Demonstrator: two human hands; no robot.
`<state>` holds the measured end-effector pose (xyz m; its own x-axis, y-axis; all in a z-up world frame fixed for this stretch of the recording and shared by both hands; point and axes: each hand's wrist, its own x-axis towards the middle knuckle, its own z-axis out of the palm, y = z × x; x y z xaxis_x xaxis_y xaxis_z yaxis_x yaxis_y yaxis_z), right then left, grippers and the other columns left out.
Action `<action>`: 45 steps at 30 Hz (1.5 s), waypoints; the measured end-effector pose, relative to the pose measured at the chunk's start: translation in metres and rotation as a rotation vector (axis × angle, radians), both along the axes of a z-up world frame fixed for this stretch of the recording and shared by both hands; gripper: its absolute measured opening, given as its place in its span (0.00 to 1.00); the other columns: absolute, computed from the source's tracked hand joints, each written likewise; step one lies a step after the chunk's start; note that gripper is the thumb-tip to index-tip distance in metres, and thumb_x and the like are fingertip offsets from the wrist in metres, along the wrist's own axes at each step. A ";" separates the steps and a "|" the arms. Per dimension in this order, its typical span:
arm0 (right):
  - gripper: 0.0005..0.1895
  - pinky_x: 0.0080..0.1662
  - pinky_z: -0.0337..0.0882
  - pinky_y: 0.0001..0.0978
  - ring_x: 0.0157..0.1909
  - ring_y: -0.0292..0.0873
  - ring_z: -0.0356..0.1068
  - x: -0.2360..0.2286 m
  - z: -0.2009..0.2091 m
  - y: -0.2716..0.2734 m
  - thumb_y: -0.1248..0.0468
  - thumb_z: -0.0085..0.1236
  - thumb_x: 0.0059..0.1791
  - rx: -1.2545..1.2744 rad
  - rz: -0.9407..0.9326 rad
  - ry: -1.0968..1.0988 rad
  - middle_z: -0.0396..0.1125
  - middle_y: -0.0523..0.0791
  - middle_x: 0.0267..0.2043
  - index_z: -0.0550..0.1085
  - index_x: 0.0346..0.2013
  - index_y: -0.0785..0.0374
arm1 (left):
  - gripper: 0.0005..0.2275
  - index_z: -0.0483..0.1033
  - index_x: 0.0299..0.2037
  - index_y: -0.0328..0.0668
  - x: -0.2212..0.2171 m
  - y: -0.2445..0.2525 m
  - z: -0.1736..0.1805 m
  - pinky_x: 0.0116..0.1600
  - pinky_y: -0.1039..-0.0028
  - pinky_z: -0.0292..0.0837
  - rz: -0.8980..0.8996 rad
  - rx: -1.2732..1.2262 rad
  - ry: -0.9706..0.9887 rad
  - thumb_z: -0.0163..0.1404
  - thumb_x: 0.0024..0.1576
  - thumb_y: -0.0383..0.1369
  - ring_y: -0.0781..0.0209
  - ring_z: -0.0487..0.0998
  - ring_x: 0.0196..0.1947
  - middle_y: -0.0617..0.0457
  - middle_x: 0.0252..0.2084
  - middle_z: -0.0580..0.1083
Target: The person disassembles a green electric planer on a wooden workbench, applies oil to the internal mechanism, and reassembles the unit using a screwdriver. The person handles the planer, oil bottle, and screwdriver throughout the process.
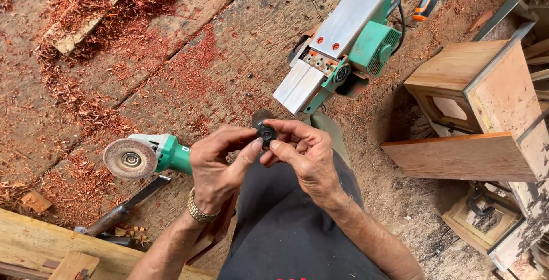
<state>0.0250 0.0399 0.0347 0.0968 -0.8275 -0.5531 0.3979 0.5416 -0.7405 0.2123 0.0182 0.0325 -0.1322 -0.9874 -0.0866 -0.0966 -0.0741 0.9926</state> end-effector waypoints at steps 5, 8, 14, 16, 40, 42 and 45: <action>0.17 0.44 0.83 0.34 0.40 0.42 0.78 -0.002 0.000 0.000 0.75 0.54 0.53 -0.010 -0.004 0.062 0.75 0.50 0.42 0.73 0.57 0.76 | 0.08 0.82 0.46 0.29 -0.011 0.004 -0.003 0.45 0.78 0.76 0.070 0.335 0.258 0.61 0.59 0.25 0.68 0.80 0.40 0.50 0.42 0.79; 0.17 0.46 0.81 0.32 0.42 0.41 0.78 0.001 0.000 0.003 0.76 0.53 0.54 -0.075 0.001 0.122 0.75 0.50 0.44 0.72 0.59 0.75 | 0.08 0.81 0.46 0.31 -0.017 0.002 -0.003 0.42 0.79 0.79 0.088 0.501 0.273 0.59 0.57 0.24 0.70 0.81 0.37 0.53 0.39 0.81; 0.21 0.47 0.82 0.30 0.42 0.39 0.78 0.003 0.006 0.007 0.77 0.54 0.54 -0.193 0.004 0.262 0.72 0.47 0.40 0.69 0.63 0.72 | 0.11 0.81 0.47 0.30 -0.024 0.005 -0.011 0.44 0.77 0.81 0.103 0.498 0.257 0.62 0.56 0.25 0.68 0.81 0.38 0.51 0.41 0.80; 0.18 0.42 0.82 0.31 0.39 0.40 0.78 -0.002 0.002 0.008 0.77 0.54 0.54 -0.111 -0.035 0.157 0.73 0.48 0.39 0.71 0.60 0.73 | 0.16 0.80 0.53 0.31 -0.024 0.005 -0.012 0.43 0.79 0.77 0.102 0.477 0.220 0.63 0.55 0.25 0.68 0.78 0.39 0.52 0.41 0.78; 0.14 0.42 0.81 0.35 0.37 0.42 0.76 -0.020 -0.016 0.016 0.78 0.56 0.51 -0.043 -0.161 -0.062 0.72 0.50 0.39 0.73 0.52 0.75 | 0.13 0.79 0.51 0.29 -0.028 -0.005 -0.001 0.51 0.76 0.80 -0.141 0.210 0.113 0.61 0.56 0.23 0.64 0.82 0.45 0.49 0.47 0.77; 0.14 0.43 0.81 0.35 0.38 0.42 0.76 -0.020 -0.010 0.012 0.78 0.56 0.51 -0.041 -0.156 -0.049 0.72 0.50 0.39 0.73 0.52 0.75 | 0.14 0.78 0.51 0.29 -0.028 -0.007 0.001 0.51 0.76 0.80 -0.139 0.249 0.169 0.61 0.56 0.23 0.63 0.81 0.45 0.48 0.47 0.77; 0.15 0.45 0.80 0.35 0.39 0.41 0.76 -0.019 -0.009 0.011 0.78 0.56 0.50 -0.031 -0.160 -0.031 0.73 0.50 0.40 0.73 0.52 0.74 | 0.15 0.78 0.52 0.28 -0.029 -0.007 0.000 0.51 0.75 0.81 -0.135 0.267 0.226 0.61 0.55 0.22 0.63 0.81 0.45 0.48 0.47 0.76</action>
